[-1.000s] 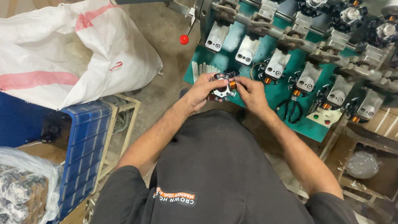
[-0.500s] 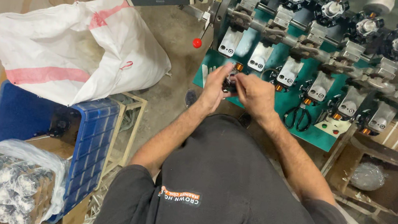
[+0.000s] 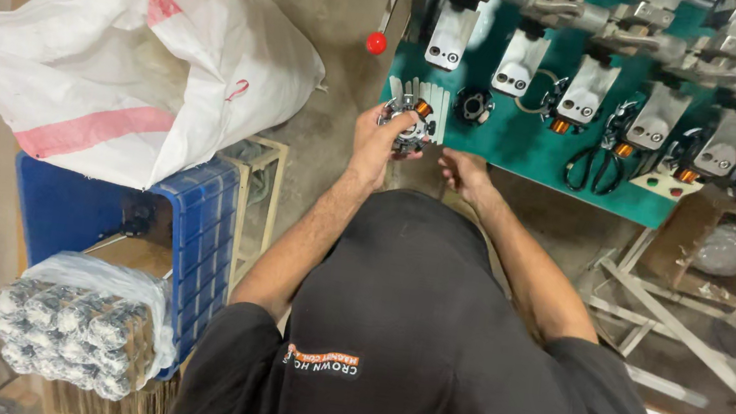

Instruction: The person works at a multi-spindle winding machine, fitting small black-and-orange rotor-like components into the machine stations and manipulating them by hand. They then unwrap round bubble-wrapped components from a cardboard box and place them into a blue plastic bin, before returning to the machine and using a hand tool on a machine station.

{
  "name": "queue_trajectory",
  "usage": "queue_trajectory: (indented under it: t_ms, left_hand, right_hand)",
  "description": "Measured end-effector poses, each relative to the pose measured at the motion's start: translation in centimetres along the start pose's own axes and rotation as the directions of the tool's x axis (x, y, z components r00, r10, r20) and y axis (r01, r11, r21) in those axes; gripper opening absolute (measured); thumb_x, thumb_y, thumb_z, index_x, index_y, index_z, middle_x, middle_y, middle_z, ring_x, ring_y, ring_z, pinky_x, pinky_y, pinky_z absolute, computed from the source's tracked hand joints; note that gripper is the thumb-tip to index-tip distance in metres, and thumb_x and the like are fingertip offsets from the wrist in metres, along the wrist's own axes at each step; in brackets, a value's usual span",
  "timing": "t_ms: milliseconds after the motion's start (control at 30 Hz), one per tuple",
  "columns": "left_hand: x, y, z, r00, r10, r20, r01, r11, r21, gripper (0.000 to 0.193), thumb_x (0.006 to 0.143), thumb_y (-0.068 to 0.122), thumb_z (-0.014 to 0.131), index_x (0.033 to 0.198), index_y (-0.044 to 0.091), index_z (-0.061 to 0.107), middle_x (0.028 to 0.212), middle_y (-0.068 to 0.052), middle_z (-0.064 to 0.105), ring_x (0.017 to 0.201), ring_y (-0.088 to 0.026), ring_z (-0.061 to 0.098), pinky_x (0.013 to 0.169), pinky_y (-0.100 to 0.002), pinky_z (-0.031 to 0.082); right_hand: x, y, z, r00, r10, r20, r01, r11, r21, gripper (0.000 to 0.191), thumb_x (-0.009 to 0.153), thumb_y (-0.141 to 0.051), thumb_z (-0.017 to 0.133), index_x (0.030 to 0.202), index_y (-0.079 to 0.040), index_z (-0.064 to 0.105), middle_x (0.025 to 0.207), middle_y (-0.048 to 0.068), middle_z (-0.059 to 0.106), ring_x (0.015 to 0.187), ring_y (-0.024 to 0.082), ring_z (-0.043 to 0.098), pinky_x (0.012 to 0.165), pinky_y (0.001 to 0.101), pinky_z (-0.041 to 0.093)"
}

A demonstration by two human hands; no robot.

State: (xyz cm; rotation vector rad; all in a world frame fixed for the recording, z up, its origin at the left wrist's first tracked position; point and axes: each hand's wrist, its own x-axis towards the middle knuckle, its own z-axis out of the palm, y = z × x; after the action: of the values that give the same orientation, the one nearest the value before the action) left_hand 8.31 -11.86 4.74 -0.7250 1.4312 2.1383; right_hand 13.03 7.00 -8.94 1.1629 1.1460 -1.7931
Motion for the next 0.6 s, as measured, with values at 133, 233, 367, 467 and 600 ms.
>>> queue_trajectory:
  t_ms: [133, 233, 367, 467, 600]
  left_hand:
    - [-0.1, -1.4, -2.7, 0.997, -0.083, -0.001, 0.083, 0.996, 0.026, 0.022, 0.092, 0.018, 0.070, 0.108, 0.003, 0.067, 0.090, -0.010, 0.075, 0.074, -0.018, 0.075, 0.055, -0.034, 0.064]
    - [-0.1, -2.5, -3.3, 0.991, -0.132, -0.021, 0.133, 0.990, 0.054, 0.023, 0.091, 0.018, 0.069, 0.108, 0.002, 0.067, 0.090, -0.009, 0.074, 0.076, -0.018, 0.074, 0.059, -0.036, 0.063]
    - [-1.0, -2.4, -2.7, 0.932, 0.338, 0.129, -0.349, 0.747, 0.566, 0.029, 0.092, 0.011, 0.077, 0.117, -0.001, 0.069, 0.100, -0.012, 0.075, 0.093, -0.025, 0.071, 0.084, -0.041, 0.058]
    - [-2.6, -1.0, -2.2, 0.781, 0.498, 0.378, -0.606, 0.456, 0.652, 0.064, 0.085, 0.004, 0.072, 0.144, 0.000, 0.049, 0.118, -0.017, 0.062, 0.100, -0.031, 0.065, 0.088, -0.041, 0.052]
    - [-3.5, 1.4, -0.6, 0.572, 0.635, 0.520, -0.760, 0.171, 0.627, 0.059, 0.081, 0.003, 0.076, 0.136, 0.007, 0.052, 0.116, -0.014, 0.061, 0.107, -0.035, 0.064, 0.093, -0.043, 0.053]
  right_hand:
    - [3.0, 0.7, 0.9, 0.976, 0.151, 0.160, -0.197, 0.925, 0.325, 0.014, 0.099, -0.023, 0.069, 0.099, -0.009, 0.066, 0.081, -0.001, 0.070, 0.055, 0.003, 0.054, 0.045, 0.0189, 0.038]
    - [3.3, 0.3, 2.1, 0.982, 0.163, 0.100, -0.189, 0.901, 0.389, 0.010, 0.096, -0.021, 0.069, 0.093, -0.012, 0.065, 0.076, -0.005, 0.066, 0.052, 0.002, 0.047, 0.042, 0.0189, 0.032]
    - [0.7, -2.7, 3.8, 0.982, -0.084, 0.172, 0.003, 0.906, 0.423, 0.011, 0.095, -0.018, 0.069, 0.090, -0.010, 0.065, 0.071, -0.004, 0.061, 0.052, 0.004, 0.045, 0.044, 0.0217, 0.032]
    - [-4.8, -5.7, 3.4, 0.883, -0.356, 0.307, 0.326, 0.934, 0.146, 0.013, 0.096, -0.017, 0.070, 0.089, -0.006, 0.068, 0.070, -0.003, 0.060, 0.054, 0.004, 0.045, 0.047, 0.0229, 0.033]
    - [-12.3, -8.6, 2.9, 0.661, -0.655, 0.367, 0.743, 0.499, -0.446, 0.020, 0.096, -0.017, 0.073, 0.082, -0.003, 0.068, 0.066, -0.004, 0.056, 0.057, 0.002, 0.045, 0.049, 0.0233, 0.034]
